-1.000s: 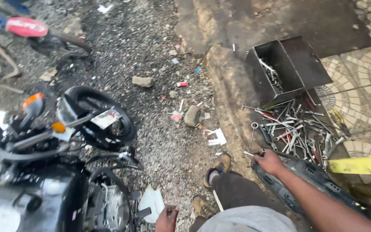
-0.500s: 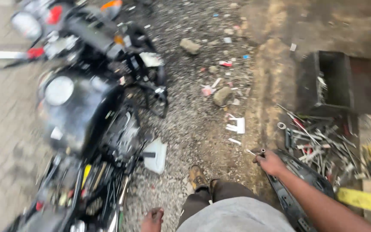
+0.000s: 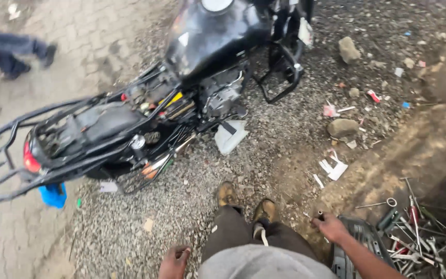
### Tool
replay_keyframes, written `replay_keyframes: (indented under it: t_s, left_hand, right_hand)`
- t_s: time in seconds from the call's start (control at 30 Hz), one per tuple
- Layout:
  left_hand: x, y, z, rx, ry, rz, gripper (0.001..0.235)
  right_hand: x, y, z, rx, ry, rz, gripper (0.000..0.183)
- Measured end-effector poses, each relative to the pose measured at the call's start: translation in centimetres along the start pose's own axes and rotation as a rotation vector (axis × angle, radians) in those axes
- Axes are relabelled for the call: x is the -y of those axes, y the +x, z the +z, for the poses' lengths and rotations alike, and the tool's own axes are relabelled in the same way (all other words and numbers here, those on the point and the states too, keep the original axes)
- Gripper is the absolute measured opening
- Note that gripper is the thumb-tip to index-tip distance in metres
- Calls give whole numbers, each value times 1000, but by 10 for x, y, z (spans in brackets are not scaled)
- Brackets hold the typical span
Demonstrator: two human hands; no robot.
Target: The person works on the rear section of a motorcycle, manipulating the frame and fuel tank area. They walk to a nearby toolbox to retrieve a wrench and return to the motorcycle to tighten bolts on the frame.
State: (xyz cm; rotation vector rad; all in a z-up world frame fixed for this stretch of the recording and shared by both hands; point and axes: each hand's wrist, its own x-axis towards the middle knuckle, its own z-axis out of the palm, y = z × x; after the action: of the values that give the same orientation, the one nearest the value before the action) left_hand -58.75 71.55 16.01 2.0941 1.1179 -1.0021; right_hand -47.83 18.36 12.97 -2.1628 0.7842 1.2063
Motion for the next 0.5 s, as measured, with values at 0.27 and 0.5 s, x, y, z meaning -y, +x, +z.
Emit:
replay_keyframes:
  t_s: [0.27, 0.5]
  left_hand:
    - [47, 20, -29, 82, -71, -158, 51]
    - [39, 39, -119, 59, -192, 125, 49]
  right_hand:
    - [35, 8, 11, -57, -49, -107, 29]
    - [111, -20, 59, -147, 109, -85, 27]
